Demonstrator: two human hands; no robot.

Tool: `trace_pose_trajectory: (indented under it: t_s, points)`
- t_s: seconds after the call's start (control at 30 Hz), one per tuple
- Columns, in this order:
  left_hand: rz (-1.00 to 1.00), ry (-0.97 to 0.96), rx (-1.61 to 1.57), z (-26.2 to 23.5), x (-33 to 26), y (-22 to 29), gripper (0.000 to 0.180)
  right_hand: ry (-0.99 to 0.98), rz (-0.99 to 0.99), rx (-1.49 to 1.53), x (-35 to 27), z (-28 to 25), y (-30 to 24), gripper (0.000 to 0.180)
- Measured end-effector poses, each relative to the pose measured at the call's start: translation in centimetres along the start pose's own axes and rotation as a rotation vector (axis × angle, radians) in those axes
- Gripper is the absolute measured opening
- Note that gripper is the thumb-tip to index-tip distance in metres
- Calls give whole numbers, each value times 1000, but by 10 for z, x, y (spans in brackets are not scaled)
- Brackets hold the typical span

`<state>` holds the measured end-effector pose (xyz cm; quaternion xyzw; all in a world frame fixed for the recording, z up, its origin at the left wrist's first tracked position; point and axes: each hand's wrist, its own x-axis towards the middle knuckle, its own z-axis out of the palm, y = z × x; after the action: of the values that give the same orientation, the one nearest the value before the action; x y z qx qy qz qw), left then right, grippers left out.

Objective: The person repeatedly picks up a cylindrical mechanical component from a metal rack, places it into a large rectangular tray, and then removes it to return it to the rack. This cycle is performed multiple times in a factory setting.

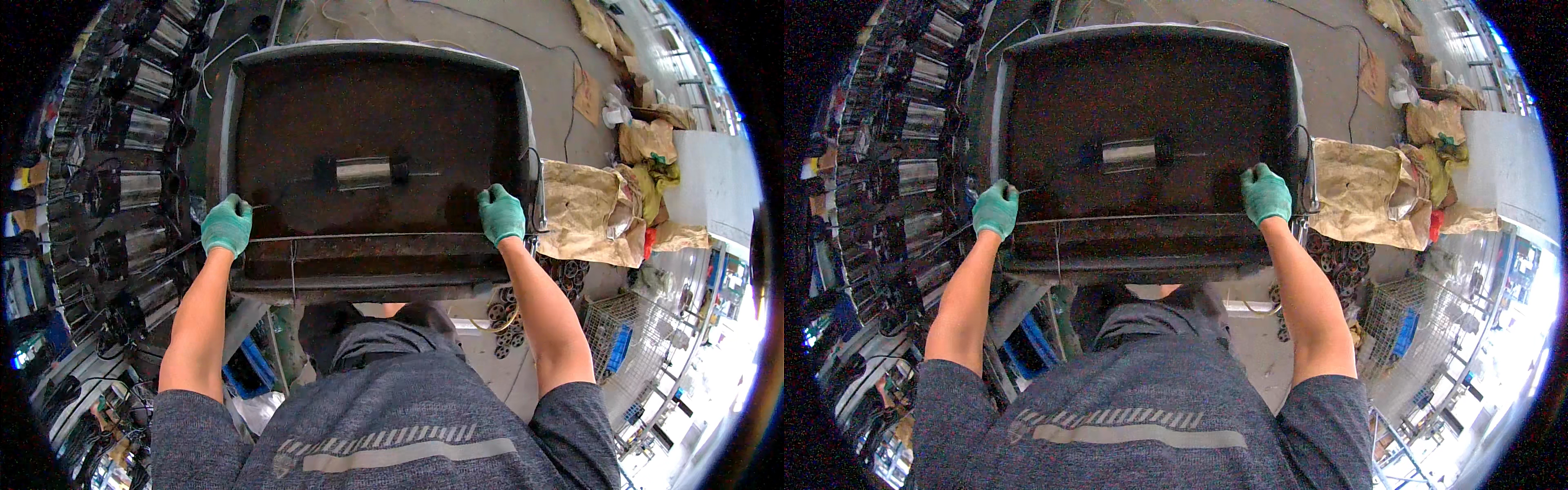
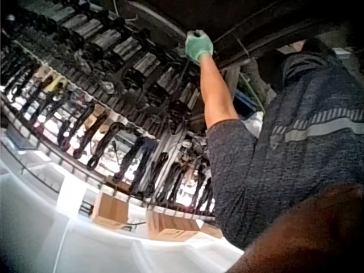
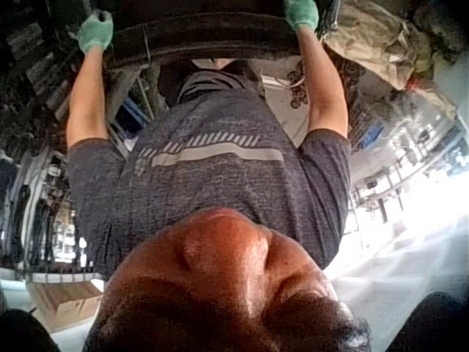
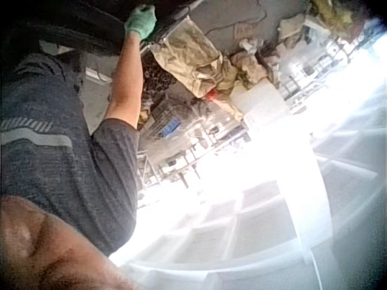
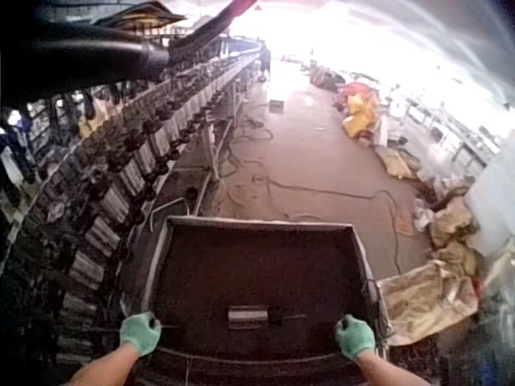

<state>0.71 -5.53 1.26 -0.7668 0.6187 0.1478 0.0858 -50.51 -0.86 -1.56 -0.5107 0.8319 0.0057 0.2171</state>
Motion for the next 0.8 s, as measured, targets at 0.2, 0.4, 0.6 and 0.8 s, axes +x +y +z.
trace_pose_trajectory:
  t_s: [0.2,0.4,0.6,0.8]
  points:
    - [3,21,-6,3,0,-1,30,-25,22,5,-1,-4,-2,36]
    - [25,54,-15,8,2,-5,29,-21,3,1,1,1,2,34]
    - [5,20,-18,7,2,-3,29,-1,12,13,-1,1,1,33]
    - [16,26,-14,8,3,-4,30,-7,22,-20,2,4,4,33]
